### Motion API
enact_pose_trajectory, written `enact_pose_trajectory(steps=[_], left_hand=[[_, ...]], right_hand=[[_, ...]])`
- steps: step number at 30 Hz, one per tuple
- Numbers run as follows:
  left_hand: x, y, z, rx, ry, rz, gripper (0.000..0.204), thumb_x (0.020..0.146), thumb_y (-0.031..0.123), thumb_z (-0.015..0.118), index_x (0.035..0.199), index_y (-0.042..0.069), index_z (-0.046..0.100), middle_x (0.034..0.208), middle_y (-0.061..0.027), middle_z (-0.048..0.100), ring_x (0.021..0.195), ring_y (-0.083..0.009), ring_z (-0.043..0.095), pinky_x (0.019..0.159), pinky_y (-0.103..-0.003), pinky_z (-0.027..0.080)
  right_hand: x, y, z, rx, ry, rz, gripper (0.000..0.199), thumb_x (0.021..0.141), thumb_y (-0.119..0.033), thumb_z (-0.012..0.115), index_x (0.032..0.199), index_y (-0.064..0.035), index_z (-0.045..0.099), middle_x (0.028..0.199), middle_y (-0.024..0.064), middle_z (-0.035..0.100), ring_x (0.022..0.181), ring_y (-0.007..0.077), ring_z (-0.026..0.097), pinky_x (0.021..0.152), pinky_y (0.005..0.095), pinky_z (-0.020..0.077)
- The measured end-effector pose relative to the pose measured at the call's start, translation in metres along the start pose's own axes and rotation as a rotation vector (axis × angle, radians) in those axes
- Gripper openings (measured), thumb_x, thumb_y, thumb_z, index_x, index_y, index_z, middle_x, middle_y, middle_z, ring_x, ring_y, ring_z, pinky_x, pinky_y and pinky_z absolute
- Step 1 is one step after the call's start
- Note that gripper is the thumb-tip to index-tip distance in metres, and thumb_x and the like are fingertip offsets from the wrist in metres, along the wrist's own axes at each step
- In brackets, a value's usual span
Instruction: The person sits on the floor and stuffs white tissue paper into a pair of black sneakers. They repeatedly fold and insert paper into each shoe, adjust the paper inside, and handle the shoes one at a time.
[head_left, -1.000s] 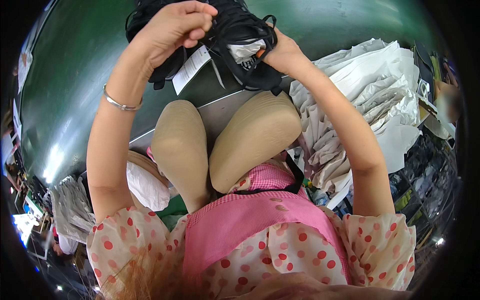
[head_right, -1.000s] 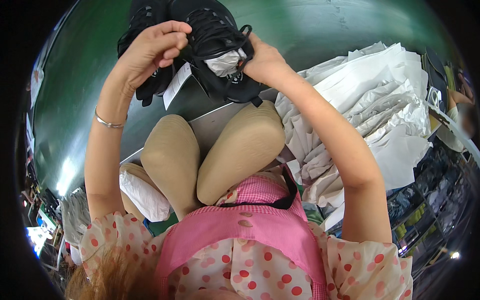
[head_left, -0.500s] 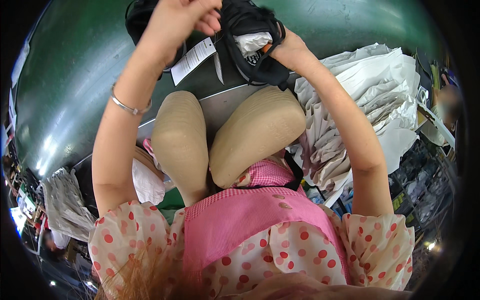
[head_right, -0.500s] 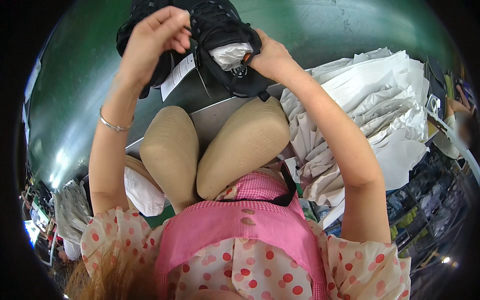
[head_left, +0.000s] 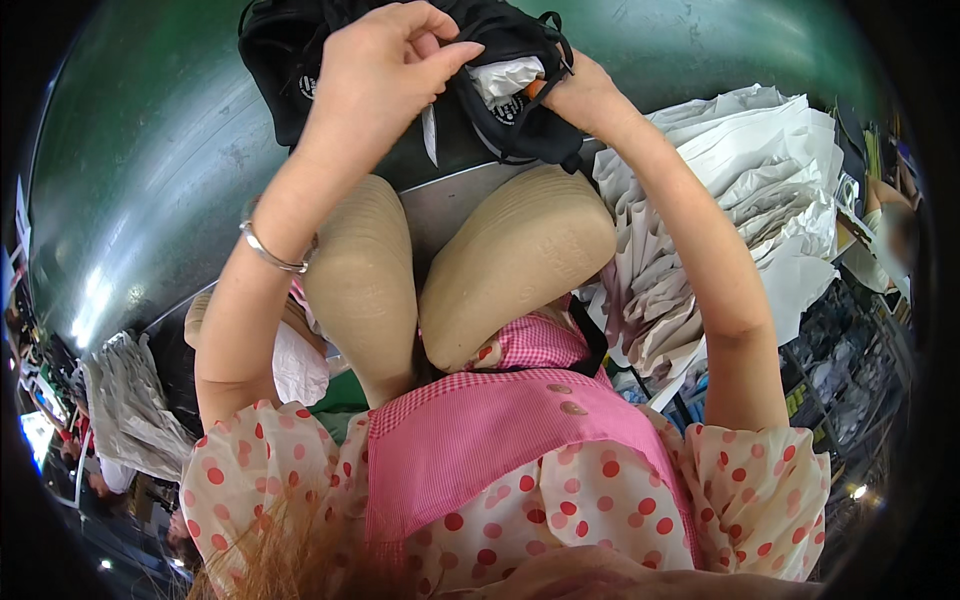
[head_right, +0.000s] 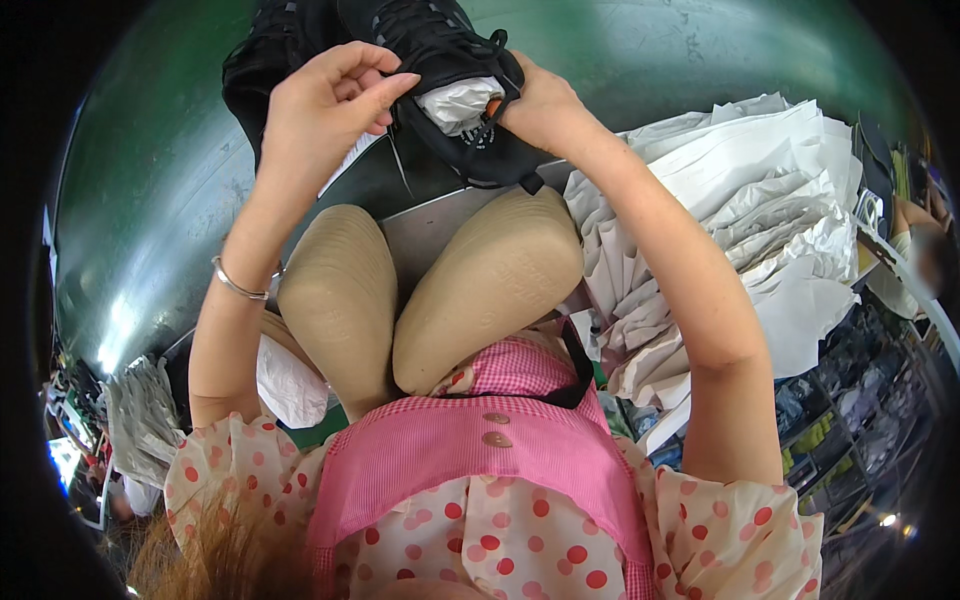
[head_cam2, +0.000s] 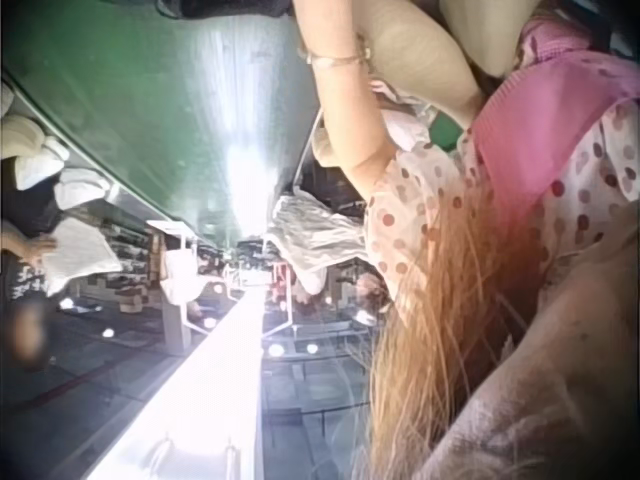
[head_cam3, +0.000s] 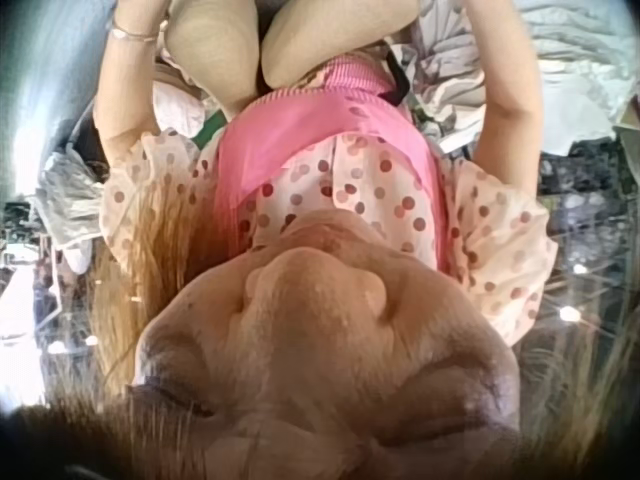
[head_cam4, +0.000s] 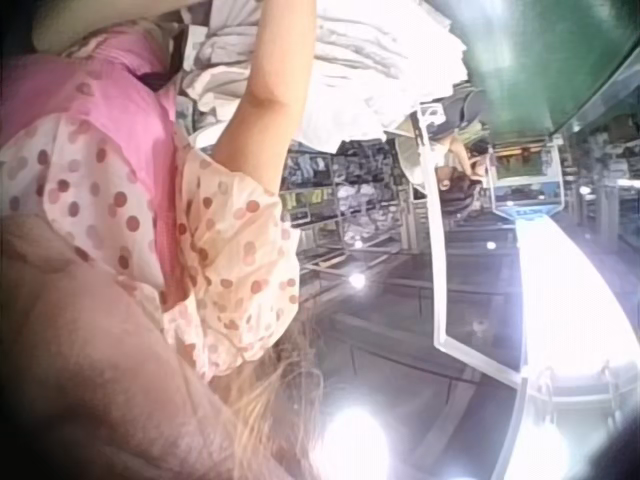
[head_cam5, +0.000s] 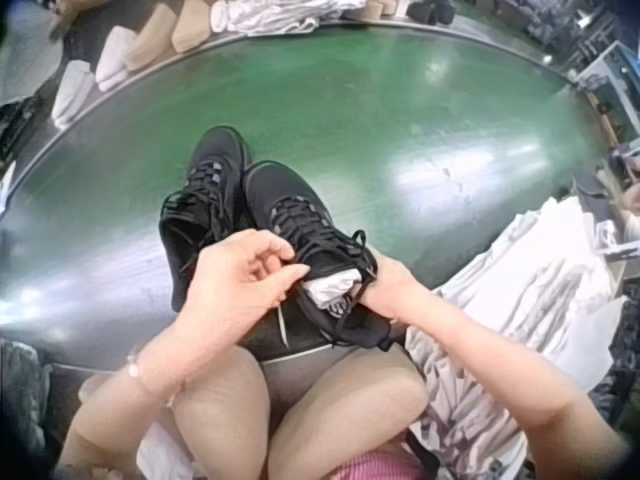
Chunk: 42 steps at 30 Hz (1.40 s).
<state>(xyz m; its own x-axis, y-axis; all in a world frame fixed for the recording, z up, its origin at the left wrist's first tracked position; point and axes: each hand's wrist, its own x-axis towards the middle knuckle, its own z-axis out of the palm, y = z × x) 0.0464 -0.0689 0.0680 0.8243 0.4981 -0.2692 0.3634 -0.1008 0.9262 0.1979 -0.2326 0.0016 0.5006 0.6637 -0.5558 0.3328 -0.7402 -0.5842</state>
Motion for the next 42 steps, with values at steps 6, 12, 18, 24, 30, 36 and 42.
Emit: enact_pose_trajectory(steps=[6, 12, 18, 24, 30, 36, 42], left_hand=[[0.0, -0.001, 0.0, 0.024, -0.015, -0.099, 0.014, 0.088, 0.013, 0.065, 0.092, 0.0, 0.063, 0.069, 0.0, 0.059, 0.06, -0.0061, 0.058, 0.058, -0.02, 0.05], [0.009, -0.02, -0.016, -0.373, -0.167, -0.211, 0.012, 0.088, 0.014, 0.064, 0.089, 0.003, 0.064, 0.081, -0.0028, 0.063, 0.074, -0.0089, 0.061, 0.072, -0.022, 0.051], [0.017, -0.022, -0.041, -0.662, -0.528, -0.444, 0.025, 0.093, 0.026, 0.056, 0.074, 0.009, 0.053, 0.069, 0.004, 0.044, 0.062, -0.0065, 0.04, 0.06, -0.023, 0.038], [0.018, 0.002, -0.03, -0.55, -0.246, -0.24, 0.03, 0.096, 0.026, 0.049, 0.071, 0.009, 0.047, 0.053, 0.0076, 0.028, 0.052, -0.0051, 0.03, 0.052, -0.023, 0.03], [0.041, 0.002, -0.067, -0.197, -0.411, -0.378, 0.03, 0.097, 0.027, 0.052, 0.08, 0.003, 0.057, 0.051, 0.0114, 0.025, 0.044, 0.0005, 0.021, 0.041, -0.019, 0.015], [0.023, 0.023, -0.043, 0.421, -0.066, 0.265, 0.012, 0.089, 0.015, 0.061, 0.096, 0.007, 0.067, 0.074, 0.0017, 0.056, 0.064, -0.0077, 0.051, 0.058, -0.023, 0.041], [-0.009, 0.021, -0.002, 0.632, 0.094, 0.4, 0.011, 0.081, 0.012, 0.068, 0.09, 0.006, 0.067, 0.075, -0.0055, 0.054, 0.062, -0.0202, 0.055, 0.058, -0.03, 0.045]], right_hand=[[-0.012, -0.024, -0.007, 0.013, -0.025, 0.084, 0.054, 0.077, -0.022, 0.065, 0.129, -0.011, 0.052, 0.111, 0.0191, 0.065, 0.107, 0.0315, 0.061, 0.09, 0.0351, 0.0471], [-0.01, -0.019, -0.005, 0.029, -0.018, 0.076, 0.054, 0.078, -0.021, 0.065, 0.129, -0.0084, 0.052, 0.113, 0.02, 0.064, 0.109, 0.0323, 0.059, 0.092, 0.0352, 0.0462], [-0.014, -0.019, -0.008, 0.082, -0.058, 0.057, 0.053, 0.079, -0.023, 0.063, 0.128, -0.0083, 0.053, 0.113, 0.0204, 0.064, 0.108, 0.0326, 0.06, 0.092, 0.0355, 0.046], [-0.015, -0.021, -0.009, 0.019, -0.063, 0.047, 0.05, 0.081, -0.024, 0.061, 0.128, -0.0086, 0.053, 0.111, 0.0203, 0.064, 0.106, 0.0328, 0.061, 0.091, 0.0365, 0.0462], [-0.02, -0.02, -0.008, 0.014, -0.052, 0.036, 0.046, 0.082, -0.029, 0.061, 0.122, -0.0068, 0.057, 0.106, 0.0201, 0.065, 0.103, 0.0339, 0.061, 0.09, 0.0383, 0.0465], [-0.012, -0.024, -0.004, -0.103, -0.031, 0.046, 0.042, 0.082, -0.033, 0.06, 0.113, -0.0049, 0.061, 0.102, 0.02, 0.066, 0.101, 0.0352, 0.062, 0.089, 0.0409, 0.0475], [-0.01, -0.026, -0.005, -0.176, -0.038, 0.067, 0.042, 0.083, -0.034, 0.06, 0.113, -0.0045, 0.061, 0.103, 0.0211, 0.066, 0.101, 0.0357, 0.061, 0.089, 0.0411, 0.0476]])
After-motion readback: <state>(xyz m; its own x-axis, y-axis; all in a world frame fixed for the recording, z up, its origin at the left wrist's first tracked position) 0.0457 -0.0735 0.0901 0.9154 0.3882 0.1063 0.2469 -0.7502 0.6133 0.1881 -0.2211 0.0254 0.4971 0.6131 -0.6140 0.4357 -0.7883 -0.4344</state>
